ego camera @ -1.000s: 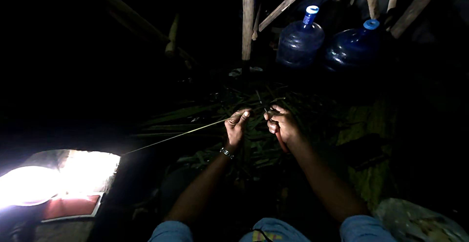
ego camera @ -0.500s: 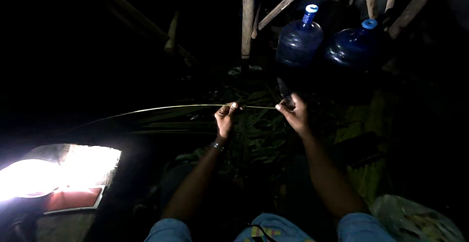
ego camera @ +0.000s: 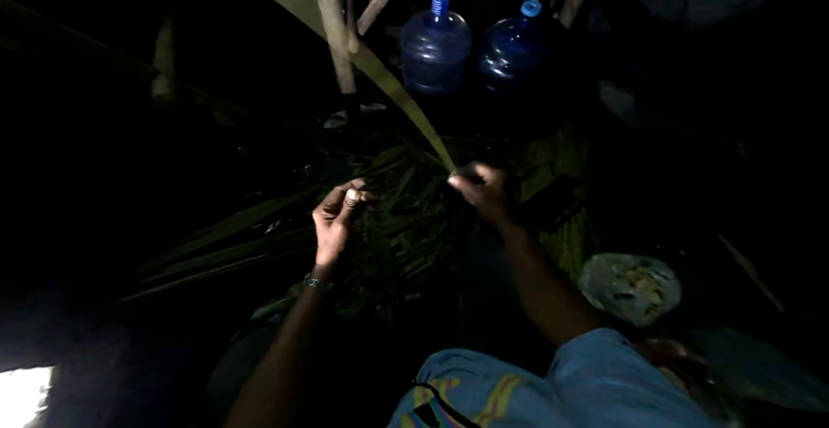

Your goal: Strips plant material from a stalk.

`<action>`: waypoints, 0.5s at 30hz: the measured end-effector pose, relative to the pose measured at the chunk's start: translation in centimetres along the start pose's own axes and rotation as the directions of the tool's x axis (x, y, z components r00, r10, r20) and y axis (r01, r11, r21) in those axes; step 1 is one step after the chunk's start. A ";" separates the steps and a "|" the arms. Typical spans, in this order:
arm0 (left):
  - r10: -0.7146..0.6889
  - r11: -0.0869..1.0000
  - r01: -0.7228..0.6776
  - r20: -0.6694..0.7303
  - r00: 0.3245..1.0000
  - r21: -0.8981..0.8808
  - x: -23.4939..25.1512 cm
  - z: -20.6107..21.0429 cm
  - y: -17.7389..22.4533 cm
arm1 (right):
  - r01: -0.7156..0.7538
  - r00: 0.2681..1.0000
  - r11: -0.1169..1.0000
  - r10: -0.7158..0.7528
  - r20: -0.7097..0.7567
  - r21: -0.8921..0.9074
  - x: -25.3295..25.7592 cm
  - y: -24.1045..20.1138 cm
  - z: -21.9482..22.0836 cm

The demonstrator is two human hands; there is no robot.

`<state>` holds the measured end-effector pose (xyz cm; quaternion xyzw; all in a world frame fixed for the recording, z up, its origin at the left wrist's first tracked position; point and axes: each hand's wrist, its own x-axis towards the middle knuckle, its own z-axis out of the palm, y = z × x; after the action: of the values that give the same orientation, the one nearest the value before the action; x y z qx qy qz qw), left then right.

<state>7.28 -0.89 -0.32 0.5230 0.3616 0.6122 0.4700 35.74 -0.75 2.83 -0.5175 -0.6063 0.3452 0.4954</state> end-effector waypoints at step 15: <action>-0.188 0.971 0.216 -0.223 0.957 0.107 -0.2 0.2 1.4 | -0.553 0.535 0.815 0.505 -0.677 0.171 -6.3 10.4 -23.7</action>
<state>7.19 -1.51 0.99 0.4449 0.5002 0.5879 0.4541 61.22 -6.73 -2.03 -0.7817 -0.1994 0.2383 0.5408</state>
